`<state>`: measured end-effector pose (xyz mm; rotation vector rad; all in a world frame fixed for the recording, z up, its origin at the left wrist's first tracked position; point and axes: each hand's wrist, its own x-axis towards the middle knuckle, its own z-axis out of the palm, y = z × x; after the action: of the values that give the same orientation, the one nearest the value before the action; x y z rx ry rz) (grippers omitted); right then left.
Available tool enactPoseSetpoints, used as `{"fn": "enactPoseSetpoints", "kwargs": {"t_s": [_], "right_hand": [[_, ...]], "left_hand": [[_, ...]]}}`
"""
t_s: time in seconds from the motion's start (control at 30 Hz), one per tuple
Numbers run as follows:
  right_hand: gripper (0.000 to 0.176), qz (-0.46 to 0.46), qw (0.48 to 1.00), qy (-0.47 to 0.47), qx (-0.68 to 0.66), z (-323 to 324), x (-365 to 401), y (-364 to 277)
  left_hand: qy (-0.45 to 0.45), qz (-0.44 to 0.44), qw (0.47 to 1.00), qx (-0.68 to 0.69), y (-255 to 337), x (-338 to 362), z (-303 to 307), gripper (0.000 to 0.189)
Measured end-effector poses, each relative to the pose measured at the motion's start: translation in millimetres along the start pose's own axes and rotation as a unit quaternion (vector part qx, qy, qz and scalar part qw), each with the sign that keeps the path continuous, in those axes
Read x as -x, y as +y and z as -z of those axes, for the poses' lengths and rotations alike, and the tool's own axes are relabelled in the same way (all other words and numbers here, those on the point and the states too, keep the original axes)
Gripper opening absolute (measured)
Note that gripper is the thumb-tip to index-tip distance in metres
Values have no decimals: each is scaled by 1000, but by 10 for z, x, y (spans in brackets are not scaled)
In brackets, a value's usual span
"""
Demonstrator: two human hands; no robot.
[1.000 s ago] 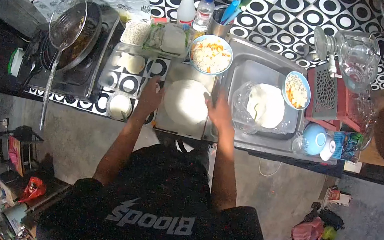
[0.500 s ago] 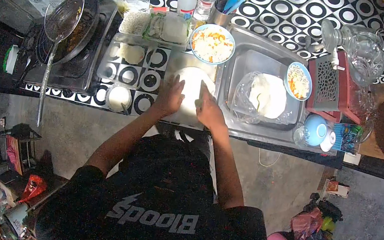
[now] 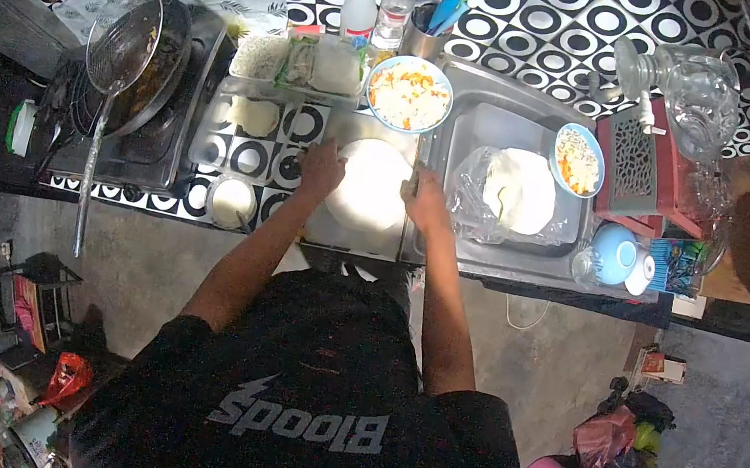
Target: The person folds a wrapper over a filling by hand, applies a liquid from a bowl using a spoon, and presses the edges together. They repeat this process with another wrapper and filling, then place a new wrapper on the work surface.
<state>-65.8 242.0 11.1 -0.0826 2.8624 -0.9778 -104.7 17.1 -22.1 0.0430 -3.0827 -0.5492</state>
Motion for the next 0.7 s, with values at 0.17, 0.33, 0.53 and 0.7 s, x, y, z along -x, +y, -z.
{"fn": "enactPoseSetpoints", "kwargs": {"t_s": [0.17, 0.33, 0.53, 0.7], "right_hand": [[49, 39, 999, 29, -3, -32, -50, -112], [49, 63, 996, -55, -36, 0, -71, -376], [68, 122, 980, -149, 47, -103, 49, -388], [71, 172, 968, -145, 108, -146, 191, -215]], "left_hand": [[-30, 18, 993, 116, -233, -62, 47, 30], [20, -25, 997, 71, -320, -52, 157, 32], [54, -169, 984, -6, -190, 238, 52, 31], [16, -176, 984, -21, -144, 282, 30, 34]]}}
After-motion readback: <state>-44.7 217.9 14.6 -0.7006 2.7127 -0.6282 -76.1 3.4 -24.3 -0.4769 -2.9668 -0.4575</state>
